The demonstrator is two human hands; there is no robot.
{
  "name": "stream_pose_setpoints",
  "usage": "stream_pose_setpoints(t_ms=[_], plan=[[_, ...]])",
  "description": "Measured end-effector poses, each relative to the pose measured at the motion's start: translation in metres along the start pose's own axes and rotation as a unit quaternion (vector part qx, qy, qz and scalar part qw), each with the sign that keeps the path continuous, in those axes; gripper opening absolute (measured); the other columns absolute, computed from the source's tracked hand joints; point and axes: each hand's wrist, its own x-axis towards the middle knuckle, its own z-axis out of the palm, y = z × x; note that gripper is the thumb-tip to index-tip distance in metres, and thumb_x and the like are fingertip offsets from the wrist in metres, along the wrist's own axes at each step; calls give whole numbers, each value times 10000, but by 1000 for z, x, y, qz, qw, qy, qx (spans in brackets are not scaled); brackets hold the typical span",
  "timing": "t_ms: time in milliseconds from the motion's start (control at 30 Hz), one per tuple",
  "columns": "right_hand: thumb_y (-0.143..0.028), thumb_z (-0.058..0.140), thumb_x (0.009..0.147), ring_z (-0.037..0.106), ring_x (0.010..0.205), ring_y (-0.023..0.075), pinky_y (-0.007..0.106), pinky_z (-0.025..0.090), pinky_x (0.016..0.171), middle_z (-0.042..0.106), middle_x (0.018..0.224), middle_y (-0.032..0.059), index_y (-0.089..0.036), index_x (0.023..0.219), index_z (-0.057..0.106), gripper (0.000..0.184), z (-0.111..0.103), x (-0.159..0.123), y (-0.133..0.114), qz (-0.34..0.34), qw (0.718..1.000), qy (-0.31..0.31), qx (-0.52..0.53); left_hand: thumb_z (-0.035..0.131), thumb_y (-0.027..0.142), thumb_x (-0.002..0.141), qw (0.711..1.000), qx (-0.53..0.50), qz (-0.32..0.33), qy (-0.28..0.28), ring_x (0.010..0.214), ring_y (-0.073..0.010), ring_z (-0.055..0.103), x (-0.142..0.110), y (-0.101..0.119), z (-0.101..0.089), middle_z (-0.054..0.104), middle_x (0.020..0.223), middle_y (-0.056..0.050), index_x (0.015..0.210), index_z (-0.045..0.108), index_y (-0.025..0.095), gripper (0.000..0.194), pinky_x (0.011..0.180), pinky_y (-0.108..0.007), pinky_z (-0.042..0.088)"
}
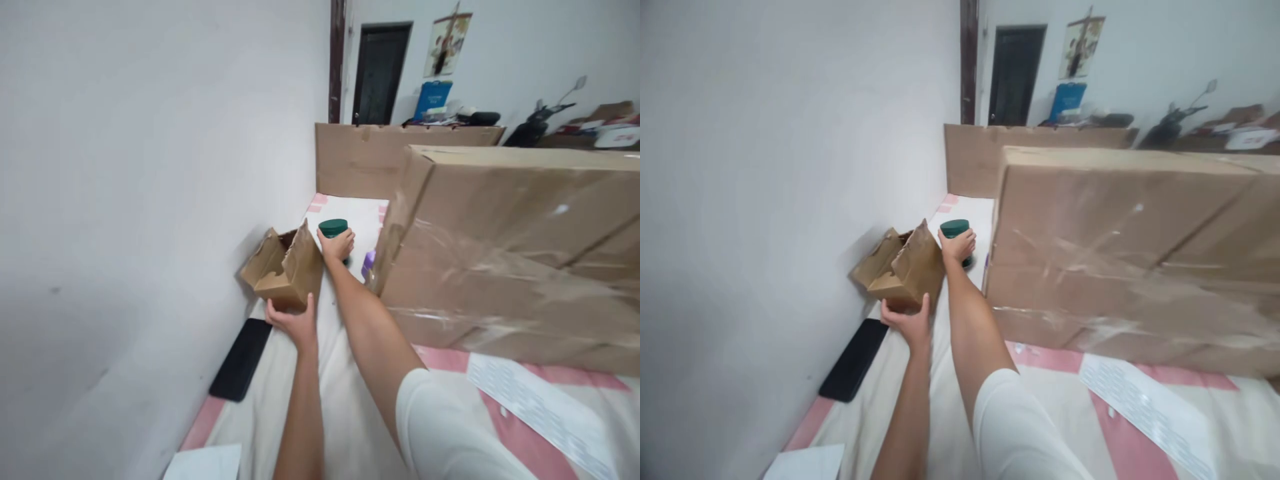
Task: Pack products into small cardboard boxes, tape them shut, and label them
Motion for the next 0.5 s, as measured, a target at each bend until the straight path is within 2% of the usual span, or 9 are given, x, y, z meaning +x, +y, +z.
stream_pose_setpoints(t_ms=[67,100,167,200,300,367,500], plan=[[-731,459,934,519,1337,374,425,426,1116,446,1464,346,-7,1518,310,942,-7,-29,12,32,999,-3,22,855,478,692,1000,9,-5,-8,1450,-405,370,0,0,2,362,1462,-253,1468,243,136,1046,1204,-602,348],[-739,484,922,519,1351,352,396,424,1129,456,1470,325,-20,1518,314,949,-11,-46,20,35,999,-4,35,858,463,686,1000,10,-7,-11,1448,-397,372,1,0,2,353,1470,-257,1463,237,134,1048,1206,-592,347],[-717,642,843,524,1367,304,337,417,1149,495,1472,255,-73,1503,346,968,-24,-80,40,-4,996,-14,86,862,425,676,1000,7,-14,-16,1445,-385,373,4,1,-1,362,1467,-252,1451,239,131,1037,1216,-569,340],[-682,734,782,527,1369,293,327,419,1153,513,1468,223,-99,1491,366,988,-33,-97,52,-47,990,-29,129,862,405,672,1000,2,-19,-20,1442,-380,378,5,4,-5,372,1460,-248,1442,243,131,1025,1219,-560,339],[-587,885,623,544,1362,300,357,440,1153,557,1435,171,-150,1445,428,1038,-70,-143,89,-178,944,-91,262,819,321,696,998,-31,-42,-38,1404,-352,427,5,18,-25,387,1448,-238,1412,247,146,933,1200,-539,371],[-575,904,584,582,1324,299,378,468,1133,584,1404,163,-167,1418,460,1029,-100,-172,115,-206,914,-116,331,778,249,701,994,-66,-63,-56,1354,-326,474,-2,30,-41,392,1433,-235,1387,246,156,873,1171,-523,409],[-577,925,543,637,1256,310,436,501,1100,654,1324,137,-211,1343,538,961,-169,-228,174,-237,852,-139,445,798,279,688,979,-150,-60,-125,1125,-239,615,-24,49,-77,516,1291,-151,1334,284,198,830,1012,-439,545]])
